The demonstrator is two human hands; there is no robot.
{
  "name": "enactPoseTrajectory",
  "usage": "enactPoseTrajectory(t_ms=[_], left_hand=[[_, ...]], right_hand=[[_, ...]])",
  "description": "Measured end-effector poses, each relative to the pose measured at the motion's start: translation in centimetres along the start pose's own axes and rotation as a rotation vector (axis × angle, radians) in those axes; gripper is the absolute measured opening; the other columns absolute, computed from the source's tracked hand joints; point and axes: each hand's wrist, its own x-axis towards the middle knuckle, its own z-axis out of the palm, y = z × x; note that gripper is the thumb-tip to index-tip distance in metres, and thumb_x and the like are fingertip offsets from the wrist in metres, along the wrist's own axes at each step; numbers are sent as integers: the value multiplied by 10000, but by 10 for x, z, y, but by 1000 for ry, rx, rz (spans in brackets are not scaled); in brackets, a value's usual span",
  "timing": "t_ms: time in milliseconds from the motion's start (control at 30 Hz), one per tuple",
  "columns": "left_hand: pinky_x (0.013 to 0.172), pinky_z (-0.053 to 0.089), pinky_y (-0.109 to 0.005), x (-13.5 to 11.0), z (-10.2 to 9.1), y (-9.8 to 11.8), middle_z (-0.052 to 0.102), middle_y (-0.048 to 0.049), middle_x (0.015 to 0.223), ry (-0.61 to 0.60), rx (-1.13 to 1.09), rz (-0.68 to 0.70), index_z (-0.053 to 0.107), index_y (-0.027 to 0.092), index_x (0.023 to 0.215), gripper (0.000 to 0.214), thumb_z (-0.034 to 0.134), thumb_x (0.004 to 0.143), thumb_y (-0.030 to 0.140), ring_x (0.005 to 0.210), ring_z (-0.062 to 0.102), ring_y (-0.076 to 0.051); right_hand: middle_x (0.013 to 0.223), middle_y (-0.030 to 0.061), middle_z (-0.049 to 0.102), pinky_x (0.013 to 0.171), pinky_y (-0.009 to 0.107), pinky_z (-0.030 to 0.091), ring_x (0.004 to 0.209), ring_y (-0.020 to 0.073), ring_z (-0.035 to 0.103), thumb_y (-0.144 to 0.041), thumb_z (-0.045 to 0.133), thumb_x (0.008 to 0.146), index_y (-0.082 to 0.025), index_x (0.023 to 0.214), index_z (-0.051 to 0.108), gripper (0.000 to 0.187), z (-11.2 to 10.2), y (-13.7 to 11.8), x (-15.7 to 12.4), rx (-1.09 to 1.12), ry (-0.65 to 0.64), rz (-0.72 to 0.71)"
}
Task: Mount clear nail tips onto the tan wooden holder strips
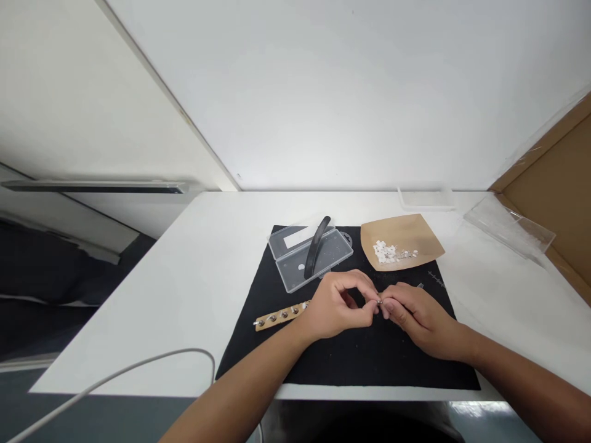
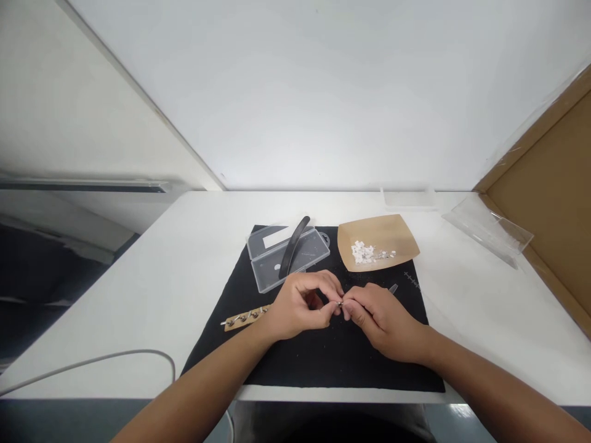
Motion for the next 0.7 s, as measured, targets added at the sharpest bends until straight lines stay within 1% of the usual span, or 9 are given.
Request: enactPoseTrajectory(t_ms=[167,267,400,533,700], left_hand=[[429,423,-132,0,-1,-2,753,-118,880,-8,-5,7,800,125,781,74,804,731,179,726,691,-156],[430,435,-124,0,-1,-2,752,-116,876,-7,-15,5,808,124,779,74,813,729,178,727,687,-151],[420,484,-121,0,0,-1,742,-111,888,-14,-61,-23,809,117,781,95,842,736,193,695,683,-138],[419,569,-155,-1,-1,0,723,-110,927,-49,-145,-73,811,114,822,182,879,774,276,665,693,-135],[437,621,-178,-1,-1,-1,705,-104,954,-79,-191,-71,813,114,873,258,879,820,357,673,695,-130]], right_hand=[[765,-17,624,696,296,409,704,143,547,-427,384,1172,-219,888,612,419,-1,-2,0,96,-14,45],[759,-18,612,668,285,414,674,134,540,-453,383,1169,-217,883,610,435,-2,-4,0,129,-24,65],[754,-25,592,645,271,413,652,123,519,-481,389,1165,-216,887,609,442,-3,-5,0,183,-32,94],[703,-41,540,600,258,385,614,116,471,-504,396,1160,-216,874,593,452,-4,-5,-1,269,-49,141],[676,-53,498,576,251,359,595,111,435,-517,410,1154,-214,869,582,451,-5,-5,-1,329,-49,166]])
